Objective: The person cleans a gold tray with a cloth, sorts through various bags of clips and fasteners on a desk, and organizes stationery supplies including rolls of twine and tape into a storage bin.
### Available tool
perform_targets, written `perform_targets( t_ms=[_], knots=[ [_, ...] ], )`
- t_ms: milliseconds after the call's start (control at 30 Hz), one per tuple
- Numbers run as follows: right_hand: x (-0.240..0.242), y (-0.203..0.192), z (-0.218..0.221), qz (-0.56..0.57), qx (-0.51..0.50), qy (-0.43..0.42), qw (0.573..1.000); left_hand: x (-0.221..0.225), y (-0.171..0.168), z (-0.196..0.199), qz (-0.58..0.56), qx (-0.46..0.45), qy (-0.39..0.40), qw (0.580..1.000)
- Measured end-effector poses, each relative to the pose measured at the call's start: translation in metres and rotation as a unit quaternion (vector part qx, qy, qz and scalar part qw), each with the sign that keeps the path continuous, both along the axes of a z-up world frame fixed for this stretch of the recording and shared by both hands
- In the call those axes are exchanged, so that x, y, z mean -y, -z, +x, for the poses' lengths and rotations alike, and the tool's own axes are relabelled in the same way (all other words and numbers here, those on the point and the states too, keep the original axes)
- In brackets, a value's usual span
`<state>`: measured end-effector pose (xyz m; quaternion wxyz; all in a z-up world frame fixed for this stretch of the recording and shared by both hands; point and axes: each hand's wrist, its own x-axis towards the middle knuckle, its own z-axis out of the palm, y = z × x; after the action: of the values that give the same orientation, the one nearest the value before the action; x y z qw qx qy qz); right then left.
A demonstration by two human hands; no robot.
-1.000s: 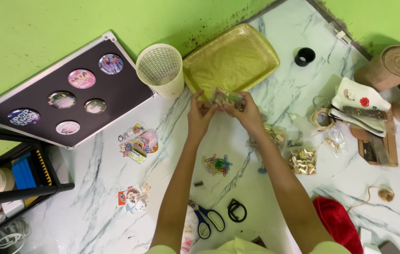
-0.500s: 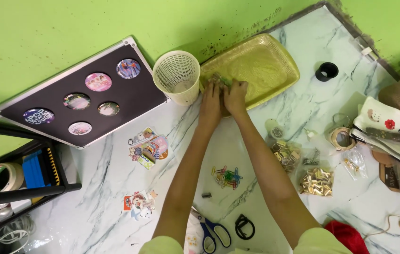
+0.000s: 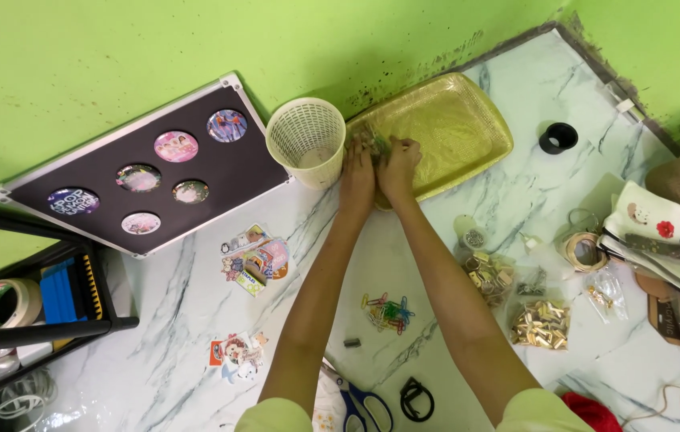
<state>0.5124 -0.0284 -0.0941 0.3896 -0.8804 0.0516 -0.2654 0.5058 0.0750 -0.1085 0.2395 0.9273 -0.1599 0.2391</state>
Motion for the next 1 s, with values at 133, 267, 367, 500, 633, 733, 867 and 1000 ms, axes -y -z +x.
perform_targets(
  t_ms=[133,267,367,500,633,733,867,1000],
  knots=[
    [0.004,0.051,0.019,0.096,0.003,-0.066,0.993,0.009,-0.03,-0.026,-0.021,-0.002,0.002,1.0],
    [0.011,0.022,-0.006,0.178,-0.057,-0.113,0.976,0.009,-0.031,-0.038,-0.028,-0.083,-0.008,0.996],
    [0.027,-0.028,-0.043,0.196,-0.085,-0.14,0.967,0.017,-0.059,-0.064,-0.056,-0.073,0.022,0.996],
    [0.061,-0.058,-0.109,0.14,-0.083,-0.256,0.953,0.036,-0.064,-0.111,-0.096,-0.062,0.095,0.989],
    [0.099,-0.1,-0.193,0.061,-0.171,-0.195,0.964,0.058,-0.094,-0.171,-0.171,-0.192,0.158,0.953],
    [0.134,-0.102,-0.235,-0.079,-0.136,-0.192,0.969,0.071,-0.076,-0.194,-0.152,-0.286,0.176,0.929],
    [0.179,-0.077,-0.265,-0.139,-0.173,-0.15,0.963,0.086,-0.043,-0.208,-0.16,-0.373,0.17,0.898],
    [0.182,-0.068,-0.267,-0.178,-0.272,-0.1,0.941,0.092,0.001,-0.2,-0.182,-0.378,0.189,0.888]
  ],
)
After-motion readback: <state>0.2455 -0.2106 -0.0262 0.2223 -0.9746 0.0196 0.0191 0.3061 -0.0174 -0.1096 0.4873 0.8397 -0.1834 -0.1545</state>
